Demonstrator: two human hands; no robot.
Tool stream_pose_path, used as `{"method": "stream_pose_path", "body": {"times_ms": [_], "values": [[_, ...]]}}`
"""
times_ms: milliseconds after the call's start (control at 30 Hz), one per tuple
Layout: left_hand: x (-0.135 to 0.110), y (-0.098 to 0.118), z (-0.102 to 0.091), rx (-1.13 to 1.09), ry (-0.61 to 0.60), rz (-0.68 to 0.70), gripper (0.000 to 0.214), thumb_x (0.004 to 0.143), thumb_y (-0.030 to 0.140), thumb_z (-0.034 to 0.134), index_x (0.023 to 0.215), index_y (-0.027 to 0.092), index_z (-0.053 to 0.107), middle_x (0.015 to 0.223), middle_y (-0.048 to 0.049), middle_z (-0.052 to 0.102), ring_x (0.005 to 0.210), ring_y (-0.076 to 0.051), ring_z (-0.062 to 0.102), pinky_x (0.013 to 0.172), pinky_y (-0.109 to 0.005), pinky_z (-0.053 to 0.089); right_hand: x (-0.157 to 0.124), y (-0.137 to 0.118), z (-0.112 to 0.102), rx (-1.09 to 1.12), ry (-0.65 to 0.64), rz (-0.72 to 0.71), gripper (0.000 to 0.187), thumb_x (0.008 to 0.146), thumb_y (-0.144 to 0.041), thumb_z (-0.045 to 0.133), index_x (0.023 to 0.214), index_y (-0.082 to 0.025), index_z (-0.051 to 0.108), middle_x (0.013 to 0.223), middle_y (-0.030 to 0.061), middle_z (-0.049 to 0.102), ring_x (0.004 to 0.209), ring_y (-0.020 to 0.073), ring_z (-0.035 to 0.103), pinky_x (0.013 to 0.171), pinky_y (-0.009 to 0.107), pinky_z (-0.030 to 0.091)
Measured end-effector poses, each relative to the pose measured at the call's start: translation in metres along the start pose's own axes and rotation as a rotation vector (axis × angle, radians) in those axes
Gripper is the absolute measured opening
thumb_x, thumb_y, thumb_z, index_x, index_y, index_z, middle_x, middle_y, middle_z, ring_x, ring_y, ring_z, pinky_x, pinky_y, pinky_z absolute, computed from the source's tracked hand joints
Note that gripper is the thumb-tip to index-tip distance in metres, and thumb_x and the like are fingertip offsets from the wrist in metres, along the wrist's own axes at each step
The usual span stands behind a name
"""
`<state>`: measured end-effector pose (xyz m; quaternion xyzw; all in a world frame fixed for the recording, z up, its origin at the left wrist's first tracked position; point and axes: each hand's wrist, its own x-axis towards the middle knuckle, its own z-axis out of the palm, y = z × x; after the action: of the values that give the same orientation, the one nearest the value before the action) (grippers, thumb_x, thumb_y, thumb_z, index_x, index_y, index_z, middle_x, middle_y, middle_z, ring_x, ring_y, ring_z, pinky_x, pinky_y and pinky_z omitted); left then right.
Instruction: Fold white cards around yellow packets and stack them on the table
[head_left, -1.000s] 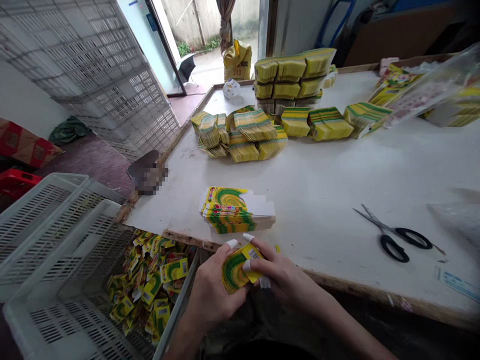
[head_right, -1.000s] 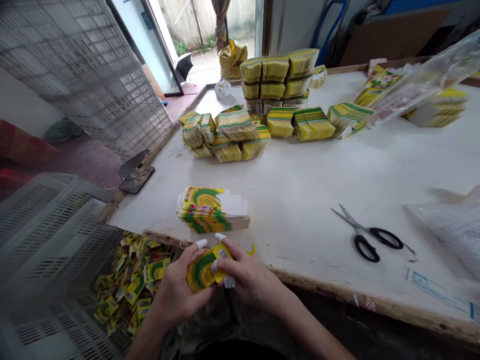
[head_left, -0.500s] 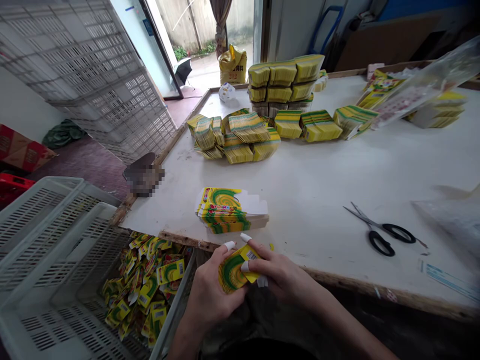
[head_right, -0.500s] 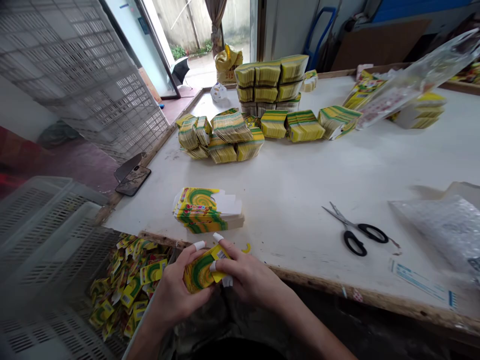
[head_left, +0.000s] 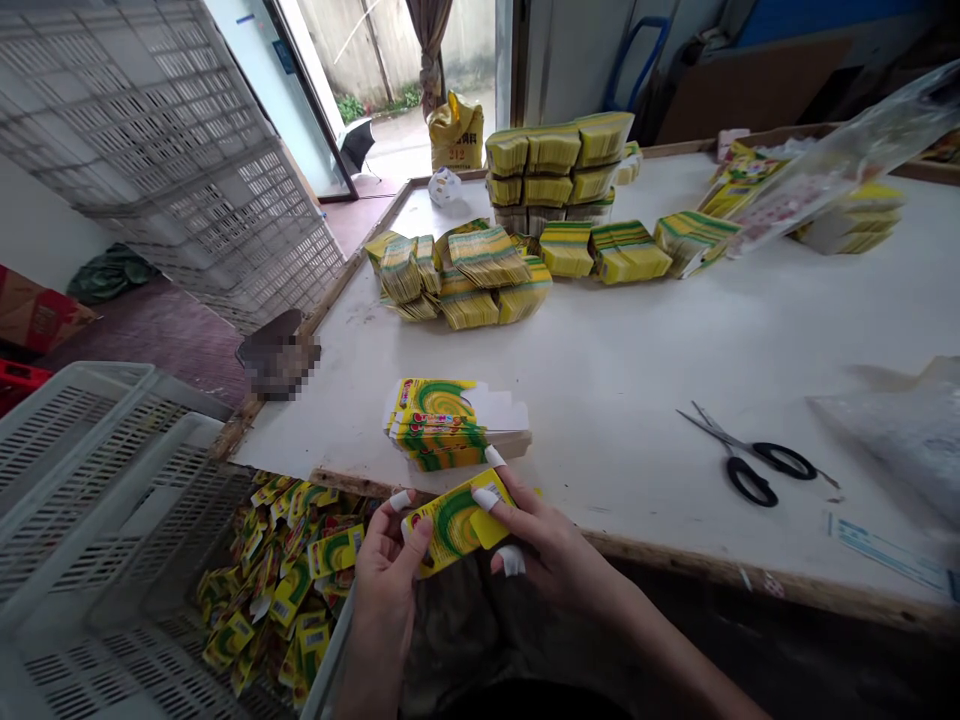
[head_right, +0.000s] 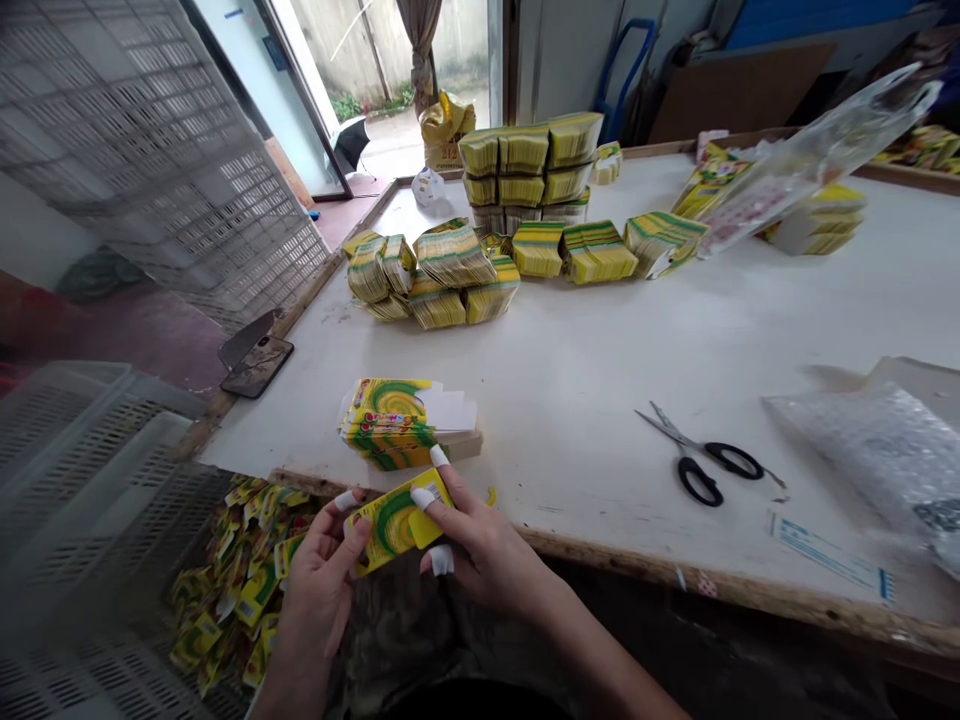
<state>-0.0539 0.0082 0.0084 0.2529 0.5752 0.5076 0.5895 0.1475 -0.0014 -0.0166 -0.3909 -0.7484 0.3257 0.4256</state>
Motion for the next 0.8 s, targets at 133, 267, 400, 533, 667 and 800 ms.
{"method": "stream_pose_path", "body": {"times_ms": [133,267,400,533,667,800], "values": [[-0.004,0.002,0.003,0.031,-0.005,0.050,0.043,0.061,0.032,0.086,0.095,0.016,0.066,0.076,0.0002,0.072,0.069,-0.012,0.068,0.067,-0.020,0.056,-0.002,0.001,0.004,0.026,-0.011,0.066,0.052,0.092,-0.010,0.046,0.142,-0.022,0.046,0.159,0.0190,0.019,0.136,0.0263,0.045,0.100,0.036,0.047],[-0.011,-0.003,0.007,0.046,0.005,0.100,0.037,0.064,0.032,0.085,0.094,0.017,0.067,0.076,0.0013,0.073,0.067,-0.010,0.068,0.068,-0.019,0.055,-0.002,0.000,0.007,0.169,0.108,0.148,0.050,0.092,-0.017,0.051,0.141,-0.023,0.048,0.156,0.0166,0.031,0.137,0.0277,0.043,0.104,0.040,0.045],[-0.018,-0.009,0.007,0.005,0.012,0.099,0.039,0.065,0.033,0.084,0.096,0.017,0.066,0.078,0.0010,0.073,0.071,-0.010,0.069,0.071,-0.019,0.055,0.005,-0.011,0.005,0.522,0.156,0.353,0.065,0.090,-0.038,0.059,0.148,-0.022,0.035,0.150,0.0138,0.043,0.132,0.0268,0.049,0.101,0.038,0.048],[-0.023,-0.019,0.004,0.048,0.066,0.138,0.042,0.066,0.035,0.084,0.099,0.016,0.065,0.077,-0.0001,0.073,0.068,-0.011,0.068,0.066,-0.019,0.055,0.011,-0.019,0.008,0.599,0.214,0.463,0.062,0.091,-0.049,0.053,0.146,-0.021,0.041,0.147,0.0112,0.048,0.130,0.0266,0.052,0.105,0.041,0.045],[-0.023,-0.029,0.003,0.046,0.083,0.106,0.045,0.062,0.038,0.086,0.096,0.016,0.065,0.074,-0.0004,0.073,0.065,-0.012,0.067,0.061,-0.020,0.054,0.011,-0.017,0.019,0.420,0.332,0.453,0.048,0.095,-0.042,0.044,0.136,-0.019,0.054,0.134,0.0124,0.061,0.123,0.0277,0.057,0.104,0.045,0.045],[-0.020,-0.026,-0.008,0.063,0.127,0.115,0.050,0.056,0.044,0.087,0.092,0.017,0.066,0.071,0.0002,0.072,0.065,-0.015,0.067,0.062,-0.023,0.055,0.017,-0.018,0.021,0.307,0.291,0.417,0.038,0.096,-0.036,0.042,0.124,-0.019,0.063,0.108,0.0113,0.073,0.096,0.0253,0.068,0.085,0.039,0.056]]}}
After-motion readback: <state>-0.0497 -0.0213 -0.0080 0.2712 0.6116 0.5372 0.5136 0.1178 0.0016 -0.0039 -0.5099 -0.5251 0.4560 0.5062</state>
